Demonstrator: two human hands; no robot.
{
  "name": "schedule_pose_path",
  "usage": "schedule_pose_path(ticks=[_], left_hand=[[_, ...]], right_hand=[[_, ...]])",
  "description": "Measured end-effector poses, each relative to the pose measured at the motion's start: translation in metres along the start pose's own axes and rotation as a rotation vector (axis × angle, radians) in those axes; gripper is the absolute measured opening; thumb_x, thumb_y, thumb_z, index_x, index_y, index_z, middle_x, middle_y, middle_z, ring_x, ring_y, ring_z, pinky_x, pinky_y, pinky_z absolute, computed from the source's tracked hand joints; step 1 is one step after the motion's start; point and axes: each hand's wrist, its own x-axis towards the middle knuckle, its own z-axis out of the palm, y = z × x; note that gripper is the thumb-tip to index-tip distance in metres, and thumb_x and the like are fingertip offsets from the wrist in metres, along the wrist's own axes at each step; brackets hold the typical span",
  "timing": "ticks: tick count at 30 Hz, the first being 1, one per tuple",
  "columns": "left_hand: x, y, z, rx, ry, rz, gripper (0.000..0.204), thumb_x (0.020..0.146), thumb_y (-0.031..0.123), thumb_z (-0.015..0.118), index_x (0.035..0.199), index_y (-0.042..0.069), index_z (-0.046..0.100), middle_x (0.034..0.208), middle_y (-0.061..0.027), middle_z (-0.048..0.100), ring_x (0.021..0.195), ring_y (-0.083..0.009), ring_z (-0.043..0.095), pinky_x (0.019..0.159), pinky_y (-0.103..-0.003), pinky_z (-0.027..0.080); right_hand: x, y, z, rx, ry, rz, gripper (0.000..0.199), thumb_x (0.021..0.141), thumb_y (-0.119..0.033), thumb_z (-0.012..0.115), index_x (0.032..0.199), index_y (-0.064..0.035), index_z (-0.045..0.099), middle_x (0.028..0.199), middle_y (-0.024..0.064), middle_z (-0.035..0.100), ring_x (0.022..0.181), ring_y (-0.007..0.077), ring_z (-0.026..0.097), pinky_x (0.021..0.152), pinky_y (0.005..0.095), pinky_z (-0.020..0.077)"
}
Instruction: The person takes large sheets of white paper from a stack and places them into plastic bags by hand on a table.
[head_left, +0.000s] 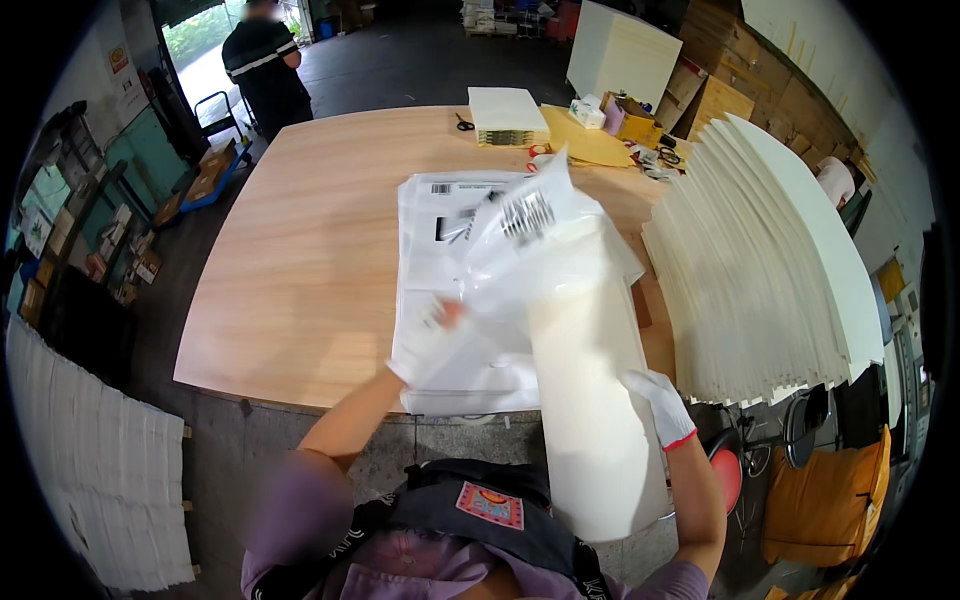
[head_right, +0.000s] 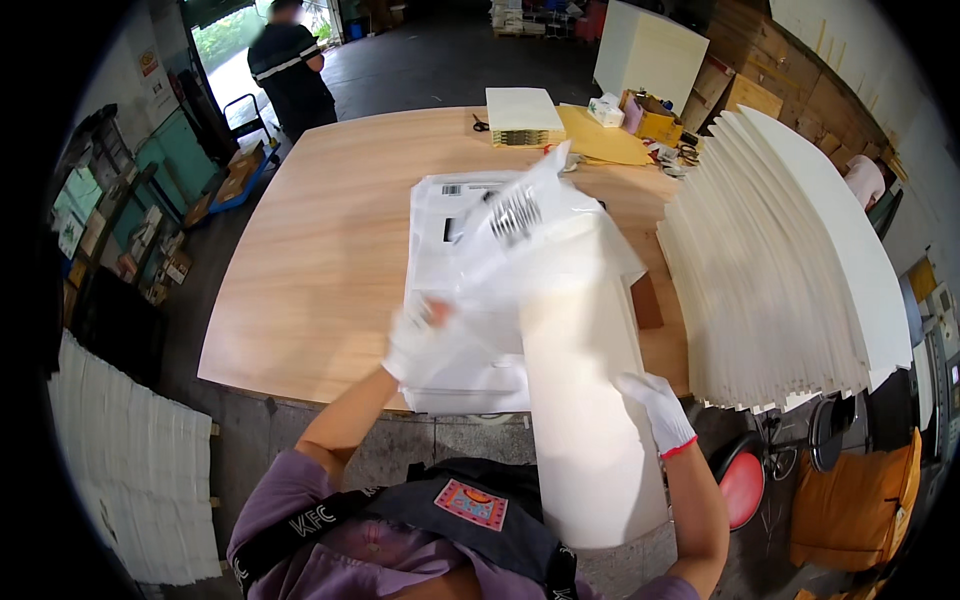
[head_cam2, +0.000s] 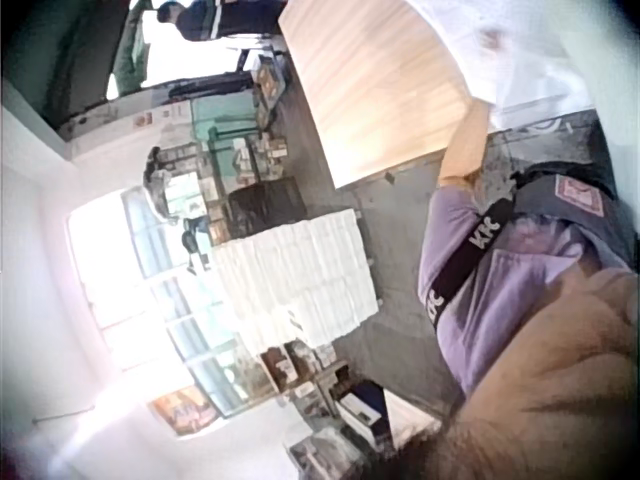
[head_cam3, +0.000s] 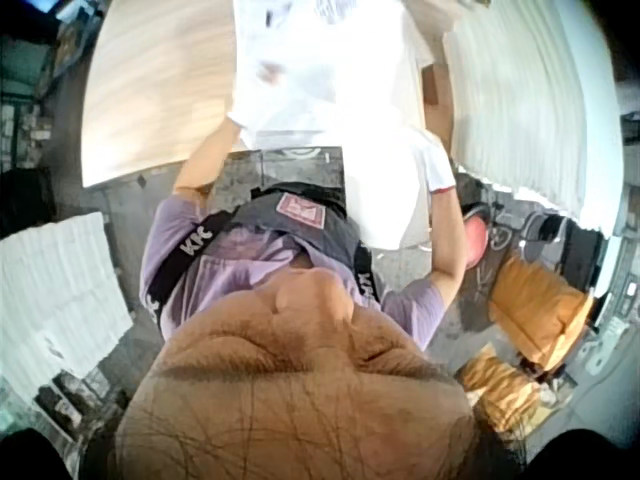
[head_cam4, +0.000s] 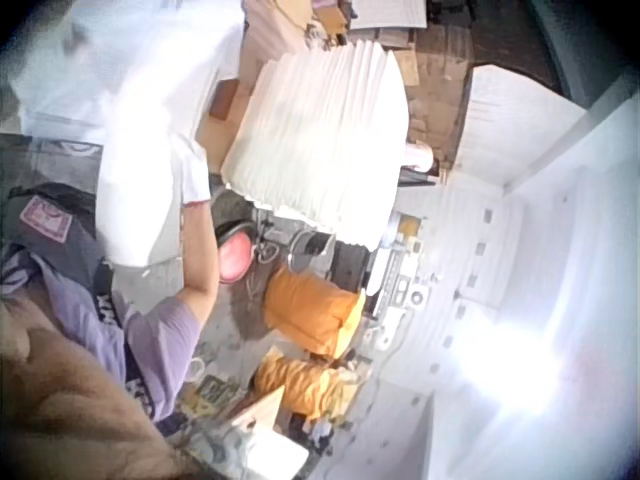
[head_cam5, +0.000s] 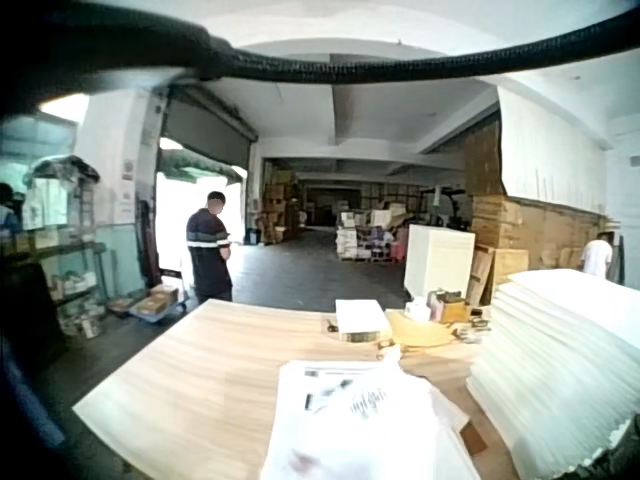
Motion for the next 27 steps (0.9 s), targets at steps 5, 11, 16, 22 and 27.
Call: schedule_pose_path(ticks=[5,11,16,22,27], left_hand=[[0.030,0.032,0.061,0.705,-0.190,0.655,0.026,0.091,0.011,0.054,0.112,0.010,0.068,0.094,-0.0088,0.068,0.086,-0.0252,0.065,0.075,-0.035,0.051],[0.098,0.095,0.149,0.706,-0.451,0.819,0.022,0.095,0.018,0.049,0.108,0.014,0.066,0.092,-0.0102,0.069,0.078,-0.0278,0.067,0.069,-0.040,0.053],[0.020,0.086,0.102,0.306,-0.509,0.620,0.015,0.088,0.013,0.057,0.098,0.010,0.069,0.087,-0.0115,0.070,0.080,-0.0297,0.067,0.073,-0.039,0.053],[-0.035,0.005,0.049,0.196,-0.678,0.389,0.021,0.094,0.014,0.054,0.100,0.003,0.070,0.104,-0.0081,0.070,0.099,-0.0224,0.064,0.083,-0.038,0.049],[0.033,0.105,0.127,0.456,-0.353,0.648,0.019,0.096,0.021,0.048,0.106,0.015,0.063,0.093,-0.0074,0.068,0.084,-0.0298,0.066,0.075,-0.041,0.051]], right_hand=[[0.019,0.017,0.000,-0.368,-0.021,-0.236,0.026,0.089,-0.025,0.062,0.100,-0.0026,0.071,0.083,0.0062,0.070,0.073,0.0183,0.066,0.066,0.0323,0.0519],[0.033,0.036,0.040,-1.497,0.110,-0.767,0.019,0.083,-0.028,0.062,0.086,-0.0112,0.071,0.070,0.0137,0.065,0.061,0.0351,0.062,0.057,0.0444,0.0503],[0.046,0.055,-0.002,-0.759,0.100,-0.598,0.024,0.082,-0.027,0.066,0.084,-0.0035,0.068,0.077,0.0123,0.065,0.071,0.0303,0.064,0.067,0.0416,0.0512],[0.066,0.001,0.016,-0.214,0.030,-0.318,0.024,0.082,-0.025,0.067,0.091,-0.0021,0.067,0.087,0.0131,0.065,0.080,0.0306,0.063,0.074,0.0413,0.0506],[0.096,-0.008,0.069,-0.988,0.092,-0.599,0.025,0.082,-0.023,0.067,0.095,-0.0021,0.067,0.093,0.0135,0.065,0.084,0.0313,0.062,0.077,0.0417,0.0499]])
